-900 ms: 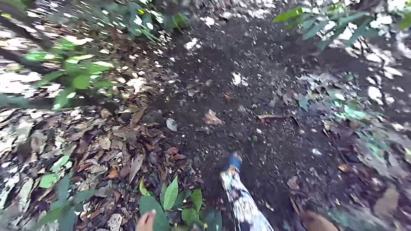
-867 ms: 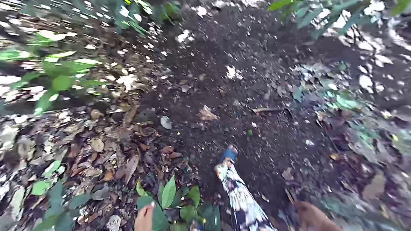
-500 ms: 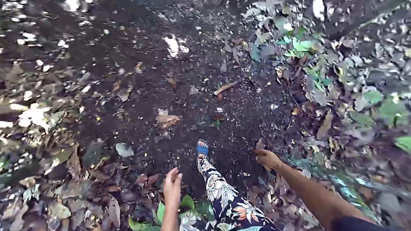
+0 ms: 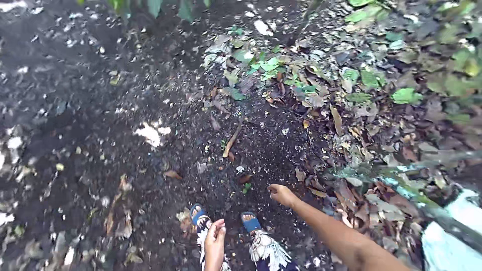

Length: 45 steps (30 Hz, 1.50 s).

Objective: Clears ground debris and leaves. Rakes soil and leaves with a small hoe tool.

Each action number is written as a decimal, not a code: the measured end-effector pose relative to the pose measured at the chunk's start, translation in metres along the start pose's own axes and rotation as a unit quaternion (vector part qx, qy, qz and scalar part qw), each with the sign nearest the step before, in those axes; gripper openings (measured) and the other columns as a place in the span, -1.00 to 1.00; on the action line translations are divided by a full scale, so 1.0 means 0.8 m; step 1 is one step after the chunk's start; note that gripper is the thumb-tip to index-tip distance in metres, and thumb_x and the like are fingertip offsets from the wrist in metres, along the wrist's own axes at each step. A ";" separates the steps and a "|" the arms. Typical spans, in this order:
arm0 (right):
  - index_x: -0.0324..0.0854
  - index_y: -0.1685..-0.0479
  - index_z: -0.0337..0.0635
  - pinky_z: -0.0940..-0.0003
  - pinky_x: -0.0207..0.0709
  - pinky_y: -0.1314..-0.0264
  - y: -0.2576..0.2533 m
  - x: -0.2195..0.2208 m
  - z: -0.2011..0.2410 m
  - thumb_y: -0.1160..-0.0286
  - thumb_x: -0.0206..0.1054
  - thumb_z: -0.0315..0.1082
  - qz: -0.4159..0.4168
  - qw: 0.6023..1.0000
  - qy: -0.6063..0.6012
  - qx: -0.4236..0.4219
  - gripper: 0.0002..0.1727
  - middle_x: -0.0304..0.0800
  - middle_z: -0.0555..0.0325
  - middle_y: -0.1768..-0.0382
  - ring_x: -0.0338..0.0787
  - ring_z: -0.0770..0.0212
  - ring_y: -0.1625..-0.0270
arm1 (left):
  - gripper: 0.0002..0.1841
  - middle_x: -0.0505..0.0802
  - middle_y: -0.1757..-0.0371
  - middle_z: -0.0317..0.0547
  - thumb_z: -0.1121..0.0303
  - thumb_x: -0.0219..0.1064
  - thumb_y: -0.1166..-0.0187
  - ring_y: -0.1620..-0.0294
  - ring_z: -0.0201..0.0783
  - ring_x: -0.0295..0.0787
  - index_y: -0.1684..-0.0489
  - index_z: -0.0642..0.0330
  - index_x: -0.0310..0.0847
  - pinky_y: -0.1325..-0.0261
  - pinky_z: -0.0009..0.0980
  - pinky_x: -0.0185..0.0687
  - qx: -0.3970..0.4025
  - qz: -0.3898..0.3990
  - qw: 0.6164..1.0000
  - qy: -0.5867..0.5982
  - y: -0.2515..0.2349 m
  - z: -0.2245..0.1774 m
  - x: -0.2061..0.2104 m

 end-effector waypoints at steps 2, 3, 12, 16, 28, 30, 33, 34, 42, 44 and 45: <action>0.56 -0.55 -0.13 -0.22 0.49 -0.54 -0.011 0.009 0.017 -0.57 0.35 -0.34 -0.008 0.999 -0.029 0.026 -0.48 0.73 -0.20 -0.36 0.72 -0.17 -0.41 | -0.66 0.80 -0.27 0.18 0.45 0.20 -0.70 -0.24 -0.08 0.79 -0.36 0.39 0.61 -0.36 -0.10 0.67 -0.011 0.004 1.000 -0.025 -0.025 0.001 -0.040; 0.54 -0.56 -0.14 -0.23 0.48 -0.54 -0.018 0.016 0.023 -0.57 0.36 -0.33 -0.008 0.998 -0.042 0.042 -0.47 0.73 -0.21 -0.36 0.72 -0.18 -0.42 | -0.65 0.80 -0.26 0.20 0.44 0.19 -0.70 -0.21 -0.06 0.79 -0.37 0.40 0.60 -0.32 -0.08 0.68 -0.030 -0.014 0.999 -0.023 -0.030 0.002 -0.060; 0.59 -0.48 -0.19 -0.20 0.45 -0.58 -0.142 0.052 0.108 -0.53 0.47 -0.11 0.012 0.991 -0.125 0.053 -0.42 0.71 -0.20 -0.38 0.69 -0.15 -0.44 | -0.65 0.76 -0.16 0.18 0.45 0.12 -0.77 0.04 -0.19 0.77 -0.43 0.42 0.48 -0.07 -0.22 0.73 -0.185 -0.156 0.970 0.004 -0.061 0.053 -0.216; 0.67 -0.40 -0.19 -0.21 0.52 -0.50 -0.276 0.062 0.133 -0.55 0.48 -0.14 0.004 0.983 -0.175 0.061 -0.51 0.77 -0.19 -0.29 0.75 -0.17 -0.36 | -0.65 0.74 -0.12 0.12 0.45 0.11 -0.78 0.09 -0.29 0.74 -0.44 0.42 0.46 -0.01 -0.32 0.72 -0.252 -0.219 0.943 -0.007 -0.068 0.083 -0.239; 0.30 -0.65 -0.36 -0.23 0.45 -0.54 -0.557 0.040 0.157 -0.46 0.47 0.18 -0.119 0.959 -0.171 0.193 -0.06 0.57 -0.35 -0.47 0.59 -0.24 -0.53 | -0.60 0.76 -0.18 0.21 0.46 0.11 -0.73 -0.01 -0.24 0.78 -0.44 0.54 0.42 -0.12 -0.26 0.73 -0.369 -0.252 0.895 -0.007 -0.027 0.149 -0.135; 0.36 -0.63 -0.29 -0.26 0.42 -0.55 -0.569 0.037 0.152 -0.39 0.52 0.14 -0.111 0.966 -0.133 0.191 -0.09 0.59 -0.32 -0.47 0.59 -0.23 -0.55 | -0.60 0.74 -0.24 0.25 0.46 0.11 -0.73 -0.06 -0.20 0.78 -0.44 0.53 0.42 -0.16 -0.22 0.73 -0.383 -0.258 0.887 0.002 -0.012 0.153 -0.131; 0.41 -0.59 -0.28 -0.27 0.42 -0.52 -0.570 0.031 0.138 -0.26 0.63 -0.05 -0.145 0.953 -0.195 0.183 -0.13 0.61 -0.33 -0.43 0.58 -0.23 -0.53 | -0.63 0.74 -0.25 0.23 0.48 0.11 -0.73 -0.06 -0.20 0.79 -0.42 0.52 0.45 -0.16 -0.24 0.73 -0.390 -0.270 0.880 0.003 0.002 0.152 -0.128; 0.38 -0.59 -0.30 -0.20 0.47 -0.49 -0.561 0.031 0.132 -0.24 0.63 -0.13 -0.169 0.937 -0.251 0.174 -0.13 0.63 -0.30 -0.40 0.62 -0.18 -0.48 | -0.63 0.75 -0.23 0.21 0.48 0.11 -0.72 -0.04 -0.22 0.79 -0.41 0.50 0.47 -0.15 -0.26 0.74 -0.389 -0.273 0.880 -0.001 0.006 0.150 -0.128; 0.08 -0.61 -0.25 0.33 0.72 0.29 -0.399 0.015 0.139 -0.82 0.06 -0.08 -0.234 0.889 -0.390 0.058 -0.43 0.61 0.13 0.23 0.73 0.29 0.42 | -0.63 0.80 -0.21 0.18 0.41 0.11 -0.74 -0.08 -0.18 0.82 -0.39 0.46 0.53 -0.19 -0.22 0.75 -0.347 -0.264 0.900 -0.007 0.027 0.149 -0.155; 0.13 -0.64 -0.32 0.12 0.75 0.20 -0.332 0.047 0.148 -0.79 0.07 -0.08 -0.175 0.944 -0.279 0.021 -0.39 0.68 -0.03 0.19 0.77 0.13 0.34 | -0.64 0.81 -0.18 0.17 0.41 0.12 -0.74 -0.06 -0.18 0.83 -0.37 0.46 0.54 -0.21 -0.19 0.75 -0.323 -0.248 0.913 -0.004 0.033 0.166 -0.169; 0.14 -0.67 -0.30 -0.03 0.76 0.15 -0.295 0.072 0.151 -0.79 0.09 -0.07 -0.122 0.970 -0.208 0.001 -0.37 0.72 -0.15 0.13 0.80 0.00 0.28 | -0.64 0.82 -0.16 0.15 0.41 0.12 -0.74 -0.03 -0.20 0.84 -0.36 0.46 0.55 -0.19 -0.21 0.76 -0.310 -0.239 0.920 -0.006 0.038 0.176 -0.177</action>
Point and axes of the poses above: each hand's wrist, its own y-axis away from the middle knuckle, its own x-axis out of the palm, z = x × y, the point moved 5 cm from there along -y, towards the middle knuckle
